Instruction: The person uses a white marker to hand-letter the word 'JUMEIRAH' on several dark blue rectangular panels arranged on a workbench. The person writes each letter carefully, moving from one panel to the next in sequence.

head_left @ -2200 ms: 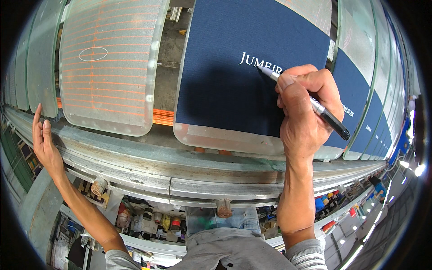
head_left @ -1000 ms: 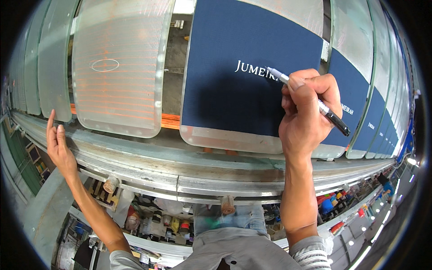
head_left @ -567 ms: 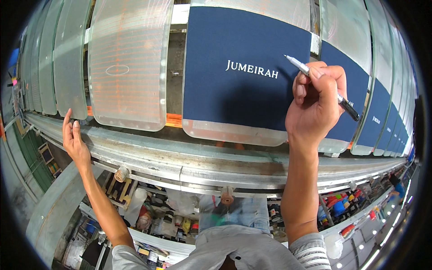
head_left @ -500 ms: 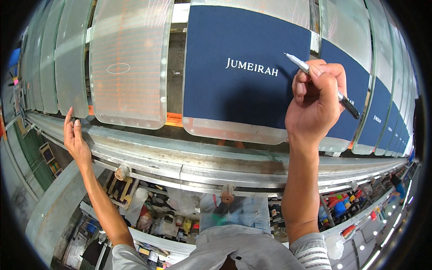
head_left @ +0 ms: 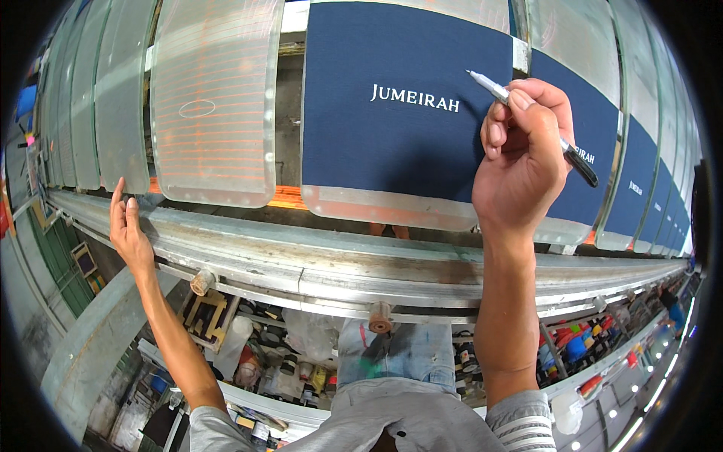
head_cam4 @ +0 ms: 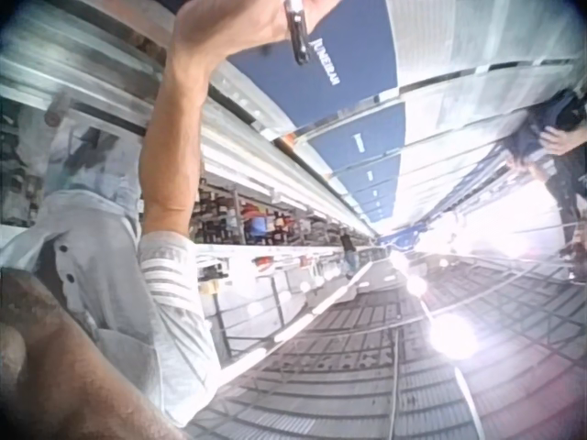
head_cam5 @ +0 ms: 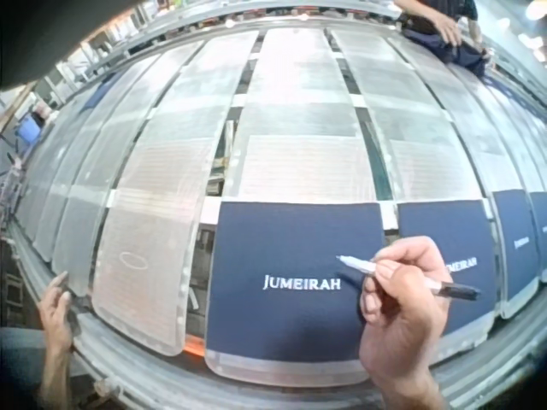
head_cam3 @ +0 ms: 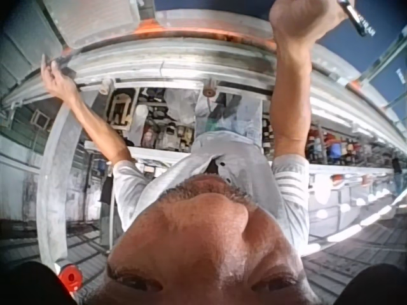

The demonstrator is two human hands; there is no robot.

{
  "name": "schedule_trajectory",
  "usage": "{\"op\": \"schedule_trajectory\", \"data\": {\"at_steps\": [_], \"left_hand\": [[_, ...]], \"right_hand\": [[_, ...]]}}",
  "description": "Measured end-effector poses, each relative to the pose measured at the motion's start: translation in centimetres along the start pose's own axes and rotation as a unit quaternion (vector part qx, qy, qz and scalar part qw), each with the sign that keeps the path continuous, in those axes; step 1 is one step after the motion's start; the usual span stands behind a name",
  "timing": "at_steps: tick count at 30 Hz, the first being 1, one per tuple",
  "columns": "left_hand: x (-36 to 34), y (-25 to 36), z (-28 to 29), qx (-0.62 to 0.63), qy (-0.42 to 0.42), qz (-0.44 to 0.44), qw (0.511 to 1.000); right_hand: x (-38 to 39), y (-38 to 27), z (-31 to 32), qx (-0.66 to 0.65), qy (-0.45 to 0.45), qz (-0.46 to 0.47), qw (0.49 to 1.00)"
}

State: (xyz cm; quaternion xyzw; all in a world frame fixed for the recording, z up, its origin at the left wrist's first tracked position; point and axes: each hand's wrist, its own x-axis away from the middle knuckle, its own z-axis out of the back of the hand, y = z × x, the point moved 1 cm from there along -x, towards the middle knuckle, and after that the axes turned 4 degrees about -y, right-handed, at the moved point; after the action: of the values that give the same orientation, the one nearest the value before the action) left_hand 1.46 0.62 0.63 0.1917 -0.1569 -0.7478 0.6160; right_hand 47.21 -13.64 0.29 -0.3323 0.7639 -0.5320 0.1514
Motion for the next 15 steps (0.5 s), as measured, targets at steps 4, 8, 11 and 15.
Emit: {"op": "schedule_trajectory", "data": {"at_steps": [4,8,11,15], "left_hand": [[-0.03,0.04,0.03,0.004,-0.009,0.007,1.0],[-0.08,-0.03,-0.02,0.009,-0.006,0.018,1.0],[0.07,-0.03,-0.02,0.017,-0.006,0.026,1.0],[-0.04,0.03,-0.21,0.023,-0.003,0.024,0.999]], "right_hand": [[-0.11,0.07,-0.14,0.011,0.01,0.007,1.0],[-0.14,0.0,0.27,0.031,0.0,-0.004,1.0],[-0.1,0.02,0.25,0.027,0.005,-0.016,0.999],[-0.1,-0.01,0.27,0.021,0.002,-0.017,1.0]]}}
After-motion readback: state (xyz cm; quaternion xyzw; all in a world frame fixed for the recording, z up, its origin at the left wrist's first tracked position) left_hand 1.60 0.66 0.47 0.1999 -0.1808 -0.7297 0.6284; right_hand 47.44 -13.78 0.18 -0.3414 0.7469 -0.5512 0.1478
